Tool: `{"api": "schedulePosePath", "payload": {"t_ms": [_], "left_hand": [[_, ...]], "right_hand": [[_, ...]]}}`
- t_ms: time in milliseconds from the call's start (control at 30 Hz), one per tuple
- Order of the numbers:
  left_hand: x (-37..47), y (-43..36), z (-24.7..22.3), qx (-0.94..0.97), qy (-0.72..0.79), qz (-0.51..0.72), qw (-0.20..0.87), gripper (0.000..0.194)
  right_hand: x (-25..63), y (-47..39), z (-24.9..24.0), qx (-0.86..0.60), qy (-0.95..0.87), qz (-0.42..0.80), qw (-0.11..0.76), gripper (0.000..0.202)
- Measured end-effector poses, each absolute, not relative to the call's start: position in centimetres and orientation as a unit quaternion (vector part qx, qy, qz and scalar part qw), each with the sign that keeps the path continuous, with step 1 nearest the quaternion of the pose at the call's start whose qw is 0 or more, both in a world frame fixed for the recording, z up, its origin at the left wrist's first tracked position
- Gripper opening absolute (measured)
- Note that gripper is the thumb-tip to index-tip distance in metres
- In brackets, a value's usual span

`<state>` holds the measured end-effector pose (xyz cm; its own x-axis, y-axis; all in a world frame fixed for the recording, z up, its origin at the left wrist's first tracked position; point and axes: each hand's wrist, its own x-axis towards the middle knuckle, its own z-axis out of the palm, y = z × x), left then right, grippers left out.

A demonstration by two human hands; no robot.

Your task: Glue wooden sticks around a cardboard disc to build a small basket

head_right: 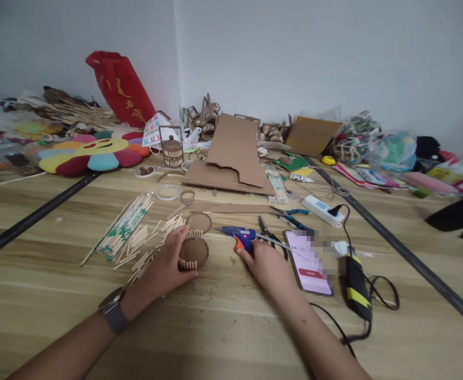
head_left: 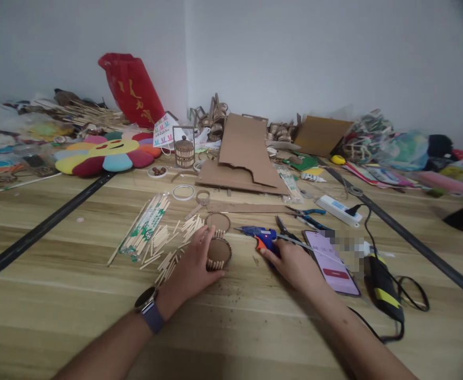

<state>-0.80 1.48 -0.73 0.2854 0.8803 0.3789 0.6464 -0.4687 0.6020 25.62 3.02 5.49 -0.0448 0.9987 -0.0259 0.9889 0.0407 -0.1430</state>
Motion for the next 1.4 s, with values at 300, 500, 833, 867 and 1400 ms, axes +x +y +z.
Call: {"api": "schedulePosePath", "payload": {"t_ms": [300, 500, 833, 867, 1400], "left_hand": [[-0.5, 1.2, -0.9, 0.782, 0.490, 0.354, 0.151, 0.106], [-0.6, 1.4, -1.0, 0.783, 0.492, 0.350, 0.150, 0.105], [-0.7, 1.4, -0.8, 0.779, 0.495, 0.354, 0.149, 0.106], [-0.7, 1.5, -0.8, 0.781, 0.493, 0.355, 0.148, 0.107], [-0.8, 1.4, -1.3, 0.781, 0.487, 0.360, 0.154, 0.108]], "right_hand": [[25.8, 3.0, 4.4, -0.683, -0.722, 0.075, 0.078, 0.023], [26.6, 2.2, 4.5, -0.658, -0.706, 0.112, 0.235, 0.030], [25.6, 1.1, 5.1, -0.588, -0.634, 0.333, 0.376, 0.029], [25.6, 0.9, 5.1, -0.578, -0.633, 0.366, 0.363, 0.030], [24.8, 0.8, 3.1, -0.468, -0.723, 0.448, 0.240, 0.043]]}}
